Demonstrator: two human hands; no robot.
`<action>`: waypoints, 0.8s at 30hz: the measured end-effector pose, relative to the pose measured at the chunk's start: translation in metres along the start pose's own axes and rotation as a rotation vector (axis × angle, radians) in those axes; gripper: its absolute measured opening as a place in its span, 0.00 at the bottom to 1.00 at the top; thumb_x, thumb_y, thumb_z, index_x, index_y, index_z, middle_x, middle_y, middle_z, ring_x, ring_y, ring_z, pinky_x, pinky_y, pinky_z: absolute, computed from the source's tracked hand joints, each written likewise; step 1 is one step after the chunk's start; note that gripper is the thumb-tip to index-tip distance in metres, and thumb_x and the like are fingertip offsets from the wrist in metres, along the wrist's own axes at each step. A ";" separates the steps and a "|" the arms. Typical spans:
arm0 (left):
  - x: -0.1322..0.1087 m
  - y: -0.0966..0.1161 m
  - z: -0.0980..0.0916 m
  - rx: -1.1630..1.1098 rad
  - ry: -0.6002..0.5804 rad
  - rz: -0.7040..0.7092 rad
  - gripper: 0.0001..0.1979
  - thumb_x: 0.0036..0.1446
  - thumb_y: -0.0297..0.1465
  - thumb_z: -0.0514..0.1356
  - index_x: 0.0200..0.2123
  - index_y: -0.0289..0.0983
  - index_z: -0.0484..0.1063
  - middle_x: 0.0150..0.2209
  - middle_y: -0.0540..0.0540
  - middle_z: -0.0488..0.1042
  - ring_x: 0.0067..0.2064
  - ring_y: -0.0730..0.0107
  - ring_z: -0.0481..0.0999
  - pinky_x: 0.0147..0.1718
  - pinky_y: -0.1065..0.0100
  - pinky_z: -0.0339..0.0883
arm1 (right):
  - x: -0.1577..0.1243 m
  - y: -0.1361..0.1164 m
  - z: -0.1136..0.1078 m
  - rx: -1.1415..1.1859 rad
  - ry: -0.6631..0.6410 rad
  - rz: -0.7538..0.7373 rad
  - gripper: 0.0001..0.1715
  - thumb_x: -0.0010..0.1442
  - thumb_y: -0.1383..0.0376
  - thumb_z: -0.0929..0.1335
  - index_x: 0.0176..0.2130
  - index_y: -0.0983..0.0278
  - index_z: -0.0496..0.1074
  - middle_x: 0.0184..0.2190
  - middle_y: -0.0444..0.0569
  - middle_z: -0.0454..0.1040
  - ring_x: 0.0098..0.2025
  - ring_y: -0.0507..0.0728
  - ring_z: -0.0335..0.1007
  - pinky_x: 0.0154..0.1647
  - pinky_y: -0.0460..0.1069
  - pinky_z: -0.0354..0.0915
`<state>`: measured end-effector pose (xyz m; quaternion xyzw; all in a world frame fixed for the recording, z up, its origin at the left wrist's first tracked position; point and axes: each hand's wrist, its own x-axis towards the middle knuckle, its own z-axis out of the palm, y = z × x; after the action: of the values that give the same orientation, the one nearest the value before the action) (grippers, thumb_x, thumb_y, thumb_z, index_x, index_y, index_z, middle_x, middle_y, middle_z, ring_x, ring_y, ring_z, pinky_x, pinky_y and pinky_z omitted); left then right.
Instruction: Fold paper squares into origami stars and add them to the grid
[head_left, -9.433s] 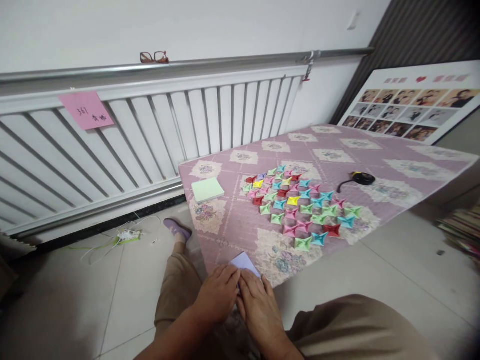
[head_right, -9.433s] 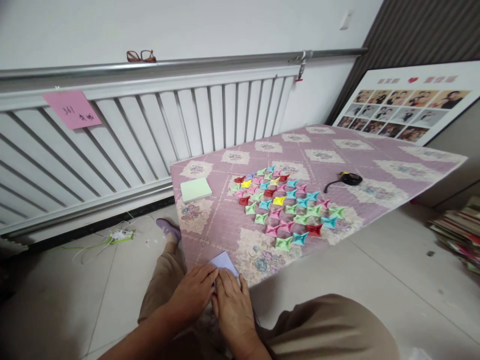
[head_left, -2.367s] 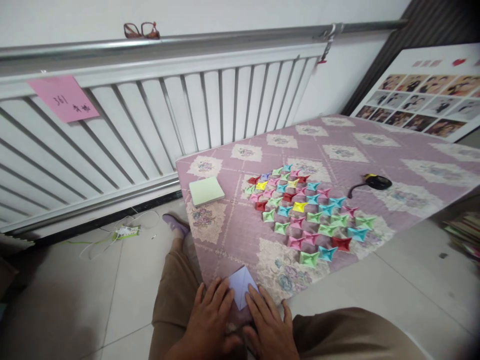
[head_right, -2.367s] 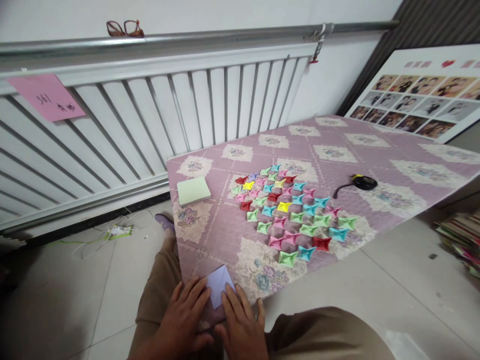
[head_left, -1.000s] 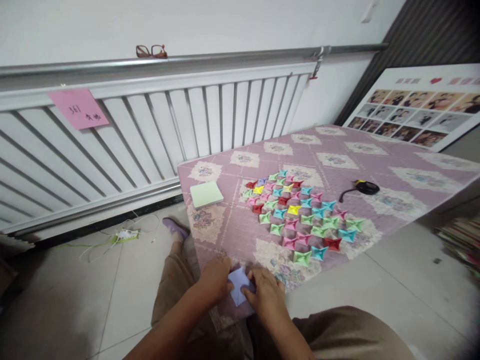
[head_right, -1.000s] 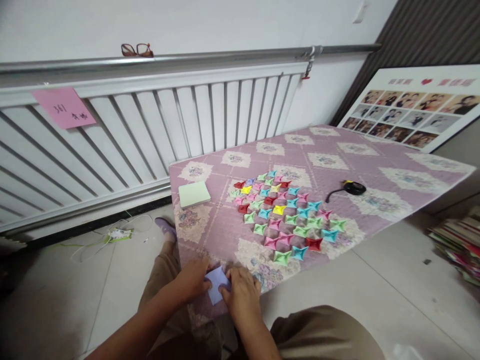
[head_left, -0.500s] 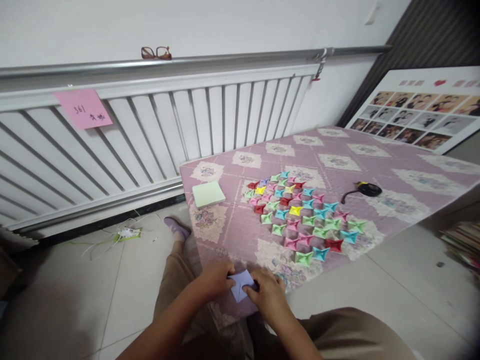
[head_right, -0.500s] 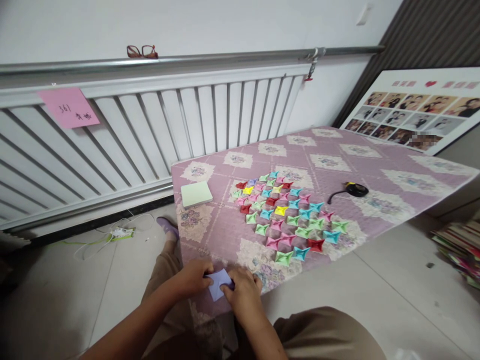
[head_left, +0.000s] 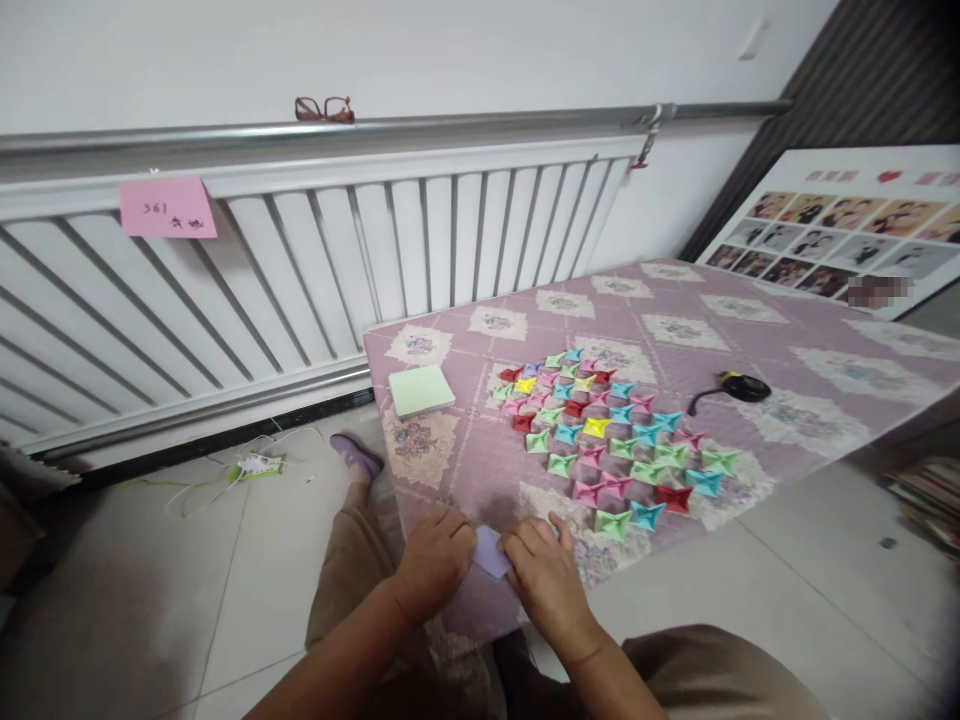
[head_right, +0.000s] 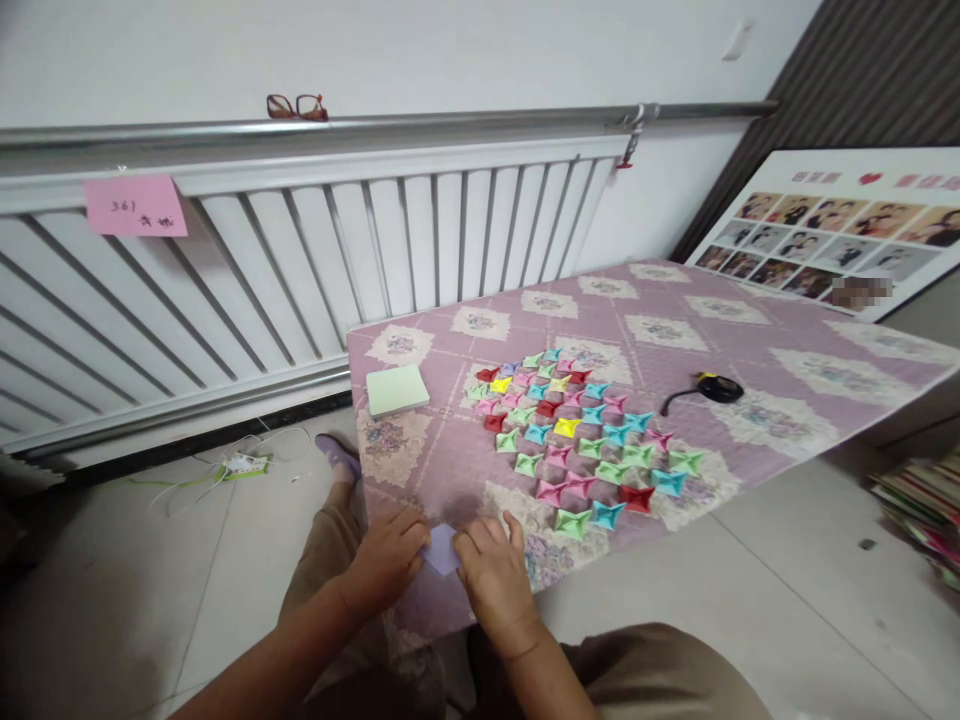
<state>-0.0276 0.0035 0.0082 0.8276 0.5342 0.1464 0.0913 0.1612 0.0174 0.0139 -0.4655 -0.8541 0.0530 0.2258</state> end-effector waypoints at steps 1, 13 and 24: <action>-0.003 -0.001 0.008 0.052 0.007 0.030 0.06 0.59 0.24 0.53 0.33 0.38 0.68 0.37 0.46 0.70 0.41 0.63 0.67 0.43 0.62 0.60 | -0.004 0.000 0.004 -0.032 0.008 -0.017 0.09 0.54 0.74 0.66 0.32 0.59 0.71 0.30 0.43 0.72 0.40 0.56 0.65 0.59 0.60 0.44; -0.028 0.002 0.036 0.144 0.026 0.026 0.08 0.63 0.27 0.53 0.31 0.39 0.68 0.32 0.47 0.70 0.37 0.63 0.66 0.38 0.60 0.57 | -0.028 0.005 0.028 0.002 -0.064 -0.032 0.10 0.54 0.74 0.67 0.32 0.58 0.71 0.31 0.42 0.73 0.40 0.55 0.65 0.59 0.57 0.46; -0.036 0.008 0.030 -0.075 0.056 -0.144 0.03 0.56 0.26 0.59 0.32 0.40 0.72 0.36 0.49 0.72 0.41 0.63 0.68 0.42 0.60 0.57 | -0.034 0.011 0.026 0.115 -0.155 0.034 0.11 0.54 0.73 0.67 0.34 0.57 0.72 0.34 0.41 0.73 0.41 0.55 0.67 0.56 0.56 0.49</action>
<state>-0.0245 -0.0328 -0.0223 0.7786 0.5888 0.1825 0.1173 0.1743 -0.0008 -0.0240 -0.4608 -0.8566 0.1416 0.1843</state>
